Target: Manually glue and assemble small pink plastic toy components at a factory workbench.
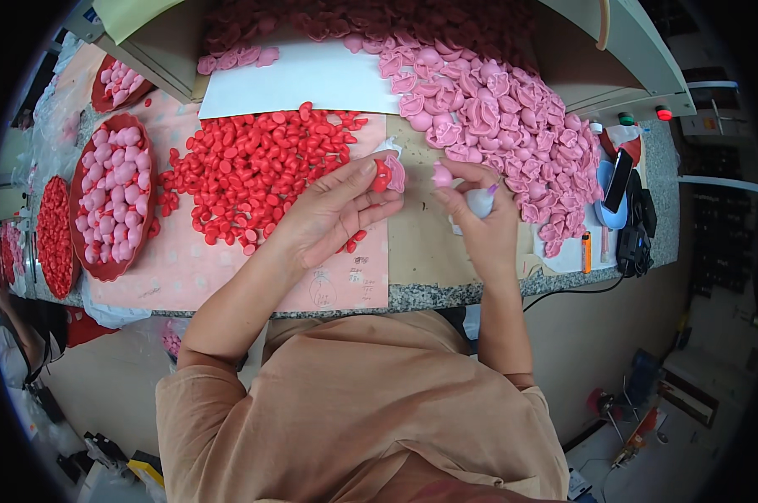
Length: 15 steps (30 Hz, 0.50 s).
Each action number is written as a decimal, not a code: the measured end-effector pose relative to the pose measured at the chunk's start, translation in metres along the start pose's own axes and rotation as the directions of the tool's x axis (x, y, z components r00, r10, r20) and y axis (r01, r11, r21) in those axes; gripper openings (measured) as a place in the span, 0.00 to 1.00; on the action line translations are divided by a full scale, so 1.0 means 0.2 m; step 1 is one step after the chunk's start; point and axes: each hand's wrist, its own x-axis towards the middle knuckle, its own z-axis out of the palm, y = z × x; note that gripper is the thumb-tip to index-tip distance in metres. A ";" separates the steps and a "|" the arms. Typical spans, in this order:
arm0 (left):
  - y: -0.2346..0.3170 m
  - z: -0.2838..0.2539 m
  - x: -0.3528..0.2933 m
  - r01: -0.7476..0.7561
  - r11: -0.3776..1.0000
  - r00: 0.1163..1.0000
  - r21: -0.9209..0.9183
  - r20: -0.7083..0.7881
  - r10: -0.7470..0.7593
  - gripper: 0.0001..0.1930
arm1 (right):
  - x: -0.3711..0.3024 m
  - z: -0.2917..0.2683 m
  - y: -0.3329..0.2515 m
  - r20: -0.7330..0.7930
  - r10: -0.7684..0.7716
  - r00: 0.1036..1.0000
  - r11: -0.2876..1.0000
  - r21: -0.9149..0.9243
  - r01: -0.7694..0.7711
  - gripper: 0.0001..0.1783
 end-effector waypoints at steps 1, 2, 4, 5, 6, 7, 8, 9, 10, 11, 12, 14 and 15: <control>0.00 0.01 0.00 0.002 1.000 1.000 0.022 -0.016 -0.002 0.19 | -0.01 0.04 -0.01 0.004 -0.082 0.997 0.995 0.053 0.081 0.15; -0.01 0.02 0.00 0.005 0.999 0.999 0.044 -0.032 -0.004 0.19 | -0.02 0.06 -0.02 0.004 -0.163 0.987 0.981 0.105 0.161 0.16; -0.01 0.03 0.00 0.010 0.999 0.999 0.047 -0.041 -0.008 0.19 | -0.01 0.10 -0.04 0.003 -0.187 0.982 0.981 0.056 0.187 0.17; -0.01 0.02 0.01 0.013 0.999 0.999 0.050 -0.046 -0.011 0.20 | 0.00 0.11 -0.02 0.015 -0.226 0.974 0.974 0.015 0.226 0.17; -0.01 0.03 0.00 0.008 0.999 0.999 0.049 -0.050 -0.006 0.20 | 0.00 0.12 -0.02 0.030 -0.269 0.963 0.963 -0.023 0.270 0.18; -0.01 0.03 0.00 0.003 0.998 0.999 0.063 -0.039 0.000 0.20 | 0.00 0.12 -0.01 0.036 -0.271 0.962 0.962 -0.020 0.272 0.18; -0.01 0.03 0.00 -0.003 0.997 1.000 0.077 -0.028 0.005 0.20 | 0.00 0.12 -0.01 0.035 -0.277 0.960 0.960 -0.031 0.278 0.18; -0.01 0.02 0.00 -0.005 0.997 0.999 0.072 -0.032 0.007 0.20 | 0.01 0.13 0.00 0.034 -0.279 0.960 0.959 -0.045 0.281 0.19; -0.01 0.00 0.00 0.004 0.996 1.000 0.084 -0.013 -0.003 0.20 | 0.01 0.13 0.00 0.041 -0.278 0.960 0.959 -0.045 0.280 0.19; -0.01 -0.01 0.00 0.012 0.995 1.000 0.096 0.006 -0.013 0.20 | 0.02 0.13 -0.01 0.043 -0.289 0.957 0.955 -0.060 0.291 0.19; -0.01 -0.01 0.00 0.011 0.996 1.000 0.091 0.001 -0.011 0.20 | 0.01 0.13 0.00 0.046 -0.297 0.954 0.951 -0.073 0.300 0.19; -0.02 0.00 0.00 -0.006 0.993 1.000 0.114 -0.019 0.008 0.19 | 0.01 0.14 0.01 0.056 -0.313 0.948 0.946 -0.072 0.317 0.19; -0.02 0.00 0.00 -0.005 0.994 1.000 0.110 -0.022 0.008 0.19 | 0.01 0.14 0.01 0.057 -0.332 0.942 0.939 -0.075 0.336 0.20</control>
